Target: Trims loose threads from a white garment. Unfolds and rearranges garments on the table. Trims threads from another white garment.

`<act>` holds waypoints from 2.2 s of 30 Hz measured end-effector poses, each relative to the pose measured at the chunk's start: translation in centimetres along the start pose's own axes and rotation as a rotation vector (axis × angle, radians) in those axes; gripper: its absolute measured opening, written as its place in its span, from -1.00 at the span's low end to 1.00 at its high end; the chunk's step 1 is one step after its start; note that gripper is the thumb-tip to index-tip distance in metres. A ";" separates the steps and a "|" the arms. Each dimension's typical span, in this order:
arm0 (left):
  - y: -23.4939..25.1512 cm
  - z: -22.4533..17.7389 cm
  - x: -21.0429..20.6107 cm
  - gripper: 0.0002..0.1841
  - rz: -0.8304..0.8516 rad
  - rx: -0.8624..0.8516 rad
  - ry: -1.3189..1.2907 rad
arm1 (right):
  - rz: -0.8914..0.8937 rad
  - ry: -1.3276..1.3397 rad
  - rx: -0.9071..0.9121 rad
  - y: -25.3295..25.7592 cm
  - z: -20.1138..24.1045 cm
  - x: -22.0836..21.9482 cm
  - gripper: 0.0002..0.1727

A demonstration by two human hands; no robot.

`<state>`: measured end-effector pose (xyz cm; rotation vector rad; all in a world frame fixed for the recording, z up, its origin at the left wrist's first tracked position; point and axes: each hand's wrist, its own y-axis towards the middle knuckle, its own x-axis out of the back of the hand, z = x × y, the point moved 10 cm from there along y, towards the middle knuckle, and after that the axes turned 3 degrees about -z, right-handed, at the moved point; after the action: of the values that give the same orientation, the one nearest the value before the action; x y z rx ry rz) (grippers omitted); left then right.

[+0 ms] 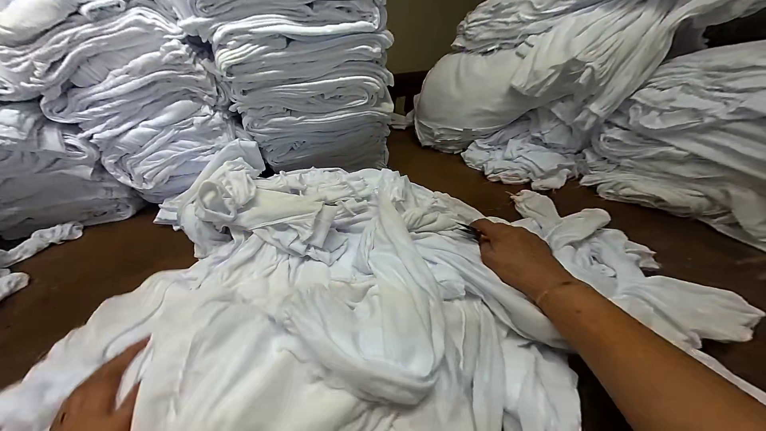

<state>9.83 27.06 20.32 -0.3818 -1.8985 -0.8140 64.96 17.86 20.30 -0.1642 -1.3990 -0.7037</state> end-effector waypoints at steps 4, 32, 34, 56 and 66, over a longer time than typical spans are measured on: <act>8.9 6.9 -0.8 -0.23 -0.029 0.005 0.117 | -0.055 0.054 -0.035 -6.9 -0.1 2.3 -0.75; -2.1 -29.2 -1.2 -0.74 0.186 -0.671 -0.410 | -0.097 0.985 -0.176 -20.3 5.7 9.2 -0.50; -3.0 -29.4 -1.7 -0.53 0.318 -0.634 -0.805 | 0.080 0.917 -0.159 -19.4 9.3 7.6 -0.43; 6.5 2.7 -5.8 -0.01 -0.085 -0.244 0.001 | 0.157 0.292 0.049 -16.1 19.9 2.2 -0.04; 8.7 7.6 -1.1 0.06 0.124 0.034 0.109 | -0.261 1.985 -0.356 -19.3 8.4 7.5 -0.75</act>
<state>10.27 38.66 20.46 -0.4215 -1.7667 -0.7055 47.55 4.21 23.25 0.3955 0.6187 -0.8401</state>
